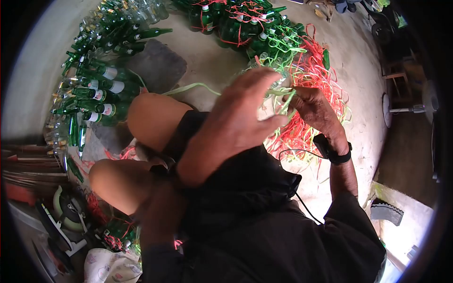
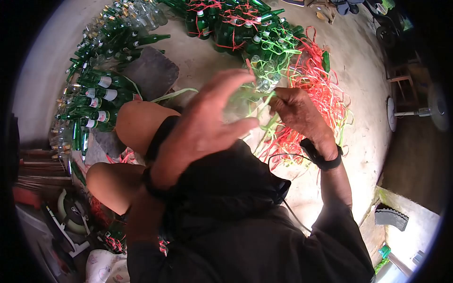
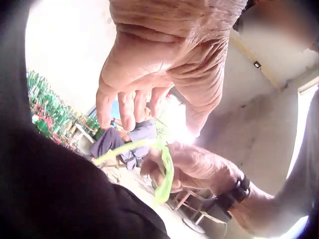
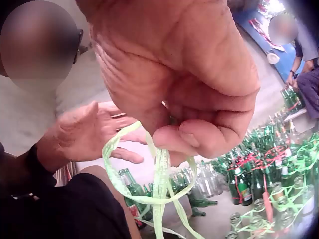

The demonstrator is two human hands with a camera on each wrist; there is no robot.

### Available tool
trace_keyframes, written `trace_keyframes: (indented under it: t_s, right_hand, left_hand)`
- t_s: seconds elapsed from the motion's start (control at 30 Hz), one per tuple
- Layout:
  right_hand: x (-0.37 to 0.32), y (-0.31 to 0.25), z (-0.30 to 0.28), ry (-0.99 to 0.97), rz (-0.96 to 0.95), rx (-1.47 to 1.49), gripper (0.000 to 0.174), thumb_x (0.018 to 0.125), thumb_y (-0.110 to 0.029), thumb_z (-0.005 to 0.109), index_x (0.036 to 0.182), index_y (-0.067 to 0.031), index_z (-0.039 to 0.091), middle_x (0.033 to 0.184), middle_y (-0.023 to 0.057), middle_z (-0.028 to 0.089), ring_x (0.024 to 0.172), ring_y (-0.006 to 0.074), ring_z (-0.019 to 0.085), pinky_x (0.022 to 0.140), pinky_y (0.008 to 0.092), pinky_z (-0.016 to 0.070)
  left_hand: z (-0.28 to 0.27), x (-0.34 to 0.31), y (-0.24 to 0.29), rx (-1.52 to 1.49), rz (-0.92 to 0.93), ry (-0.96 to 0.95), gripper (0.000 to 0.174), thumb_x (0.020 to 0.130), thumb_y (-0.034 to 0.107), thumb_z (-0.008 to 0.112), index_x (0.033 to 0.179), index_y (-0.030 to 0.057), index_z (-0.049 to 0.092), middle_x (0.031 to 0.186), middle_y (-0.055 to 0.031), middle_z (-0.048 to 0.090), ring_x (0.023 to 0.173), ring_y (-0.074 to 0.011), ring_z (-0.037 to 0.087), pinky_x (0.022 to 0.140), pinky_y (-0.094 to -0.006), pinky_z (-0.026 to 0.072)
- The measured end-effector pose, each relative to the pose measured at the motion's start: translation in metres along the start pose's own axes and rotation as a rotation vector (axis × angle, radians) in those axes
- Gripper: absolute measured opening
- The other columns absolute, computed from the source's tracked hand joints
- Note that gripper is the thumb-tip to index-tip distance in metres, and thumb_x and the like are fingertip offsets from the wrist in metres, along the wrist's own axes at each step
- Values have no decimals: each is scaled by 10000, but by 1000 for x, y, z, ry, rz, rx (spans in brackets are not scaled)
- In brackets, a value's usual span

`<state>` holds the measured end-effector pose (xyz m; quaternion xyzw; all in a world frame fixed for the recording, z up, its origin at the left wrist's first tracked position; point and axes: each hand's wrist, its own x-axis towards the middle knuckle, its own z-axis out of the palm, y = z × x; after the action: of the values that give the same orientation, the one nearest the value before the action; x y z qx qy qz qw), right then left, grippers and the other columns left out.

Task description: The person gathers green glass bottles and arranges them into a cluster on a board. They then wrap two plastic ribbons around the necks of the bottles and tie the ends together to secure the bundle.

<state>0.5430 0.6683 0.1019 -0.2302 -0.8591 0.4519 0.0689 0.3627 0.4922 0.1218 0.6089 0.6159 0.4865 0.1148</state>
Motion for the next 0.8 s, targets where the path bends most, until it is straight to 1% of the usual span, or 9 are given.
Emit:
trace_keyframes:
  t_s: [0.13,0.23,0.3,0.33,0.37,0.47,0.57,0.67,0.8]
  right_hand:
    - [5,-26,4,-87,-34,27,225,1018,-158,622,889,17,680,675,15,599,642,68,500,578,302,426]
    - [4,-29,12,-121,-24,124,244,1025,-186,632,894,15,676,695,0,602,652,61,493,580,289,417]
    - [5,-36,10,-201,44,161,237,1030,-184,626,912,14,682,717,-8,606,660,51,484,581,279,409]
    - [5,-31,10,-226,55,163,229,1034,-188,624,937,8,691,736,-13,609,671,41,475,587,266,399]
    - [5,-30,9,-230,54,165,229,1034,-188,624,937,8,691,736,-13,609,671,41,475,587,266,399]
    - [5,-27,7,-281,134,263,215,1030,-199,635,976,-4,707,751,-17,623,639,31,477,565,249,399]
    - [4,-18,8,-286,167,374,202,1023,-206,648,1008,-17,718,776,-23,647,600,28,484,536,229,401]
    - [3,-13,9,-246,143,422,197,1021,-208,651,1036,-27,727,792,-29,666,575,27,489,517,219,406]
    - [3,-14,9,-189,90,366,213,1021,-227,652,1044,-30,730,794,-36,668,585,26,489,525,219,407]
  left_hand:
    - [30,-8,-6,-105,-76,31,539,827,168,761,1296,-9,565,1222,-244,628,1122,-422,614,974,-460,493]
    - [39,-18,-22,-81,-153,14,392,864,118,705,1218,-14,604,1060,-247,661,972,-435,643,841,-453,520]
    - [31,-21,-28,-110,-148,27,238,895,77,644,1111,-23,642,920,-235,657,779,-438,595,722,-411,509]
    - [27,-22,-29,-193,-205,-5,161,920,70,612,1041,-27,658,831,-198,637,679,-316,563,668,-360,482]
    - [24,-22,-30,-190,-208,-4,161,920,70,612,1041,-27,658,831,-198,637,679,-316,563,668,-360,482]
    - [18,-22,-36,-336,-334,-24,174,963,132,630,1038,-10,698,762,-41,607,721,-57,507,626,-279,441]
    - [10,-22,-35,-453,-447,-82,170,947,114,631,1026,-34,661,750,-117,611,678,-148,535,651,-333,469]
    - [5,-22,-32,-447,-475,-89,207,958,124,626,1078,-38,674,761,-59,617,732,-78,524,656,-303,470]
    - [4,-22,-29,-443,-485,-76,230,957,117,621,1124,-29,680,779,-62,634,735,-86,532,664,-295,474]
